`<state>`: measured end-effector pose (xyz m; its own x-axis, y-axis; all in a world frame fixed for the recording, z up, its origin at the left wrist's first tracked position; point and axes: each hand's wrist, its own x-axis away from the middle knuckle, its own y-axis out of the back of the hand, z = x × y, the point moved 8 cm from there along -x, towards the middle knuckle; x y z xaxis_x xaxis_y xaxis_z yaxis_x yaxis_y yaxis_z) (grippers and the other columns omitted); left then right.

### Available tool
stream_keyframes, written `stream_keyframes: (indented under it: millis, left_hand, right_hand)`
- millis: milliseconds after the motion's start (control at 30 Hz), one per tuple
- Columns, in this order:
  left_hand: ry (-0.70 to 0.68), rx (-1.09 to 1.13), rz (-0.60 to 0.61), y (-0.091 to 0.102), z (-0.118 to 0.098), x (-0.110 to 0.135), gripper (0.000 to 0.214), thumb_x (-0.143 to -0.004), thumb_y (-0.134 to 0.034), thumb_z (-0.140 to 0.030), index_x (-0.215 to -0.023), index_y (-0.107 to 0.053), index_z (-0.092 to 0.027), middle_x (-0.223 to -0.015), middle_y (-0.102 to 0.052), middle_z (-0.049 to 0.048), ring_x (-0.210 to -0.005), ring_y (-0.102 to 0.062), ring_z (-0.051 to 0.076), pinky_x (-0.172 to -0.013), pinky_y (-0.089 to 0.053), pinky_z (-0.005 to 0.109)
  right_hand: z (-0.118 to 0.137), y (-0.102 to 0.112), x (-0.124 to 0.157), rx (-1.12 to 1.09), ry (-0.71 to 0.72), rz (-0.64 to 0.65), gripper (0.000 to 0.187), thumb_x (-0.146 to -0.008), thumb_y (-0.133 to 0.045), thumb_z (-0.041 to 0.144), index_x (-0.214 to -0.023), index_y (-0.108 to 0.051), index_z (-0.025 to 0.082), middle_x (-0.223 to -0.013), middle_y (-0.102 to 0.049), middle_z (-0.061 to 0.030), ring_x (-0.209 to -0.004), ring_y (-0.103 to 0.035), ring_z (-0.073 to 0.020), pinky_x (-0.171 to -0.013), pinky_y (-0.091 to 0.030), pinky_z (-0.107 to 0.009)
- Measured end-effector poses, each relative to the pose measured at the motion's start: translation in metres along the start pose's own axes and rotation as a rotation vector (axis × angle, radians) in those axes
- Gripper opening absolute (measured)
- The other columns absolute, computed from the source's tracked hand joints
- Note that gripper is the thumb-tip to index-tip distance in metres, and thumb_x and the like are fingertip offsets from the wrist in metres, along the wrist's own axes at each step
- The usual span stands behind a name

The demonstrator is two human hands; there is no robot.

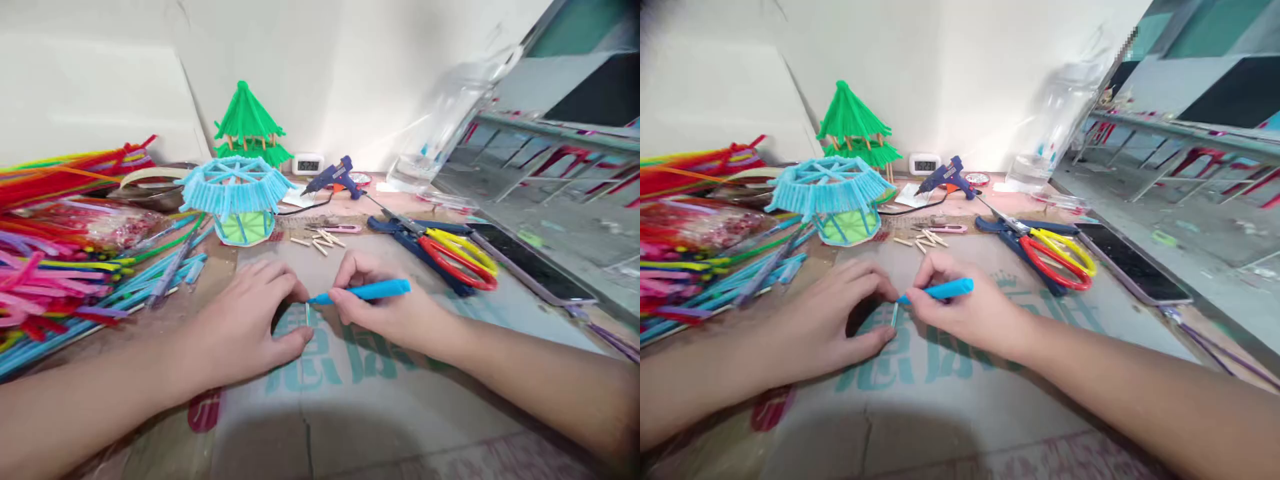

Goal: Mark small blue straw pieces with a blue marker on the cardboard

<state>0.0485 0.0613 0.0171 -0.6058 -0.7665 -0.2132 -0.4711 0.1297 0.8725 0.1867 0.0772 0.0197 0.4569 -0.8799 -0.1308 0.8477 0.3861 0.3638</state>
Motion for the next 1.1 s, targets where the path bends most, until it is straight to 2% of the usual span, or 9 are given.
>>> stream_keyframes:
  millis: [300, 533, 933, 1100]
  left_hand:
    - [-0.007, -0.012, -0.007, 0.0019, 0.0004, 0.0016, 0.024, -0.083, -0.066, -0.037, -0.097, -0.059, -0.021, -0.103, -0.058, 0.0031, -0.101, -0.054, 0.024, -0.086, -0.043, 0.039]
    - [-0.024, -0.024, -0.018, 0.0022, 0.0000, 0.0014, 0.023, -0.083, -0.067, -0.038, -0.096, -0.058, -0.021, -0.102, -0.059, 0.0036, -0.101, -0.054, 0.025, -0.086, -0.043, 0.039]
    - [-0.016, -0.019, -0.020, 0.0016, 0.0001, 0.0016, 0.023, -0.082, -0.067, -0.038, -0.096, -0.059, -0.021, -0.102, -0.059, 0.0033, -0.101, -0.055, 0.025, -0.086, -0.043, 0.039]
    - [-0.011, -0.013, -0.015, 0.0014, 0.0014, 0.0011, 0.024, -0.083, -0.066, -0.039, -0.097, -0.058, -0.022, -0.103, -0.059, 0.0029, -0.101, -0.054, 0.024, -0.086, -0.043, 0.039]
  right_hand:
    - [-0.0053, -0.0073, 0.0006, -0.013, -0.067, 0.093, 0.019, -0.082, -0.068, 0.021, -0.077, -0.050, 0.021, -0.059, -0.055, 0.0053, -0.048, -0.047, -0.0091, -0.044, -0.033, -0.021]
    - [0.0015, -0.0010, -0.0023, 0.017, -0.017, 0.000, 0.018, -0.084, -0.066, 0.024, -0.077, -0.049, 0.021, -0.059, -0.054, 0.0056, -0.048, -0.043, -0.0076, -0.043, -0.032, -0.021]
    - [0.0017, -0.0024, -0.0019, 0.024, -0.014, 0.014, 0.019, -0.085, -0.065, 0.028, -0.077, -0.049, 0.021, -0.061, -0.054, 0.0051, -0.048, -0.042, -0.0078, -0.043, -0.032, -0.021]
    - [-0.0018, -0.0069, 0.0011, 0.027, -0.036, 0.100, 0.018, -0.085, -0.065, 0.024, -0.077, -0.050, 0.021, -0.058, -0.054, 0.0051, -0.047, -0.044, -0.0083, -0.043, -0.032, -0.021]
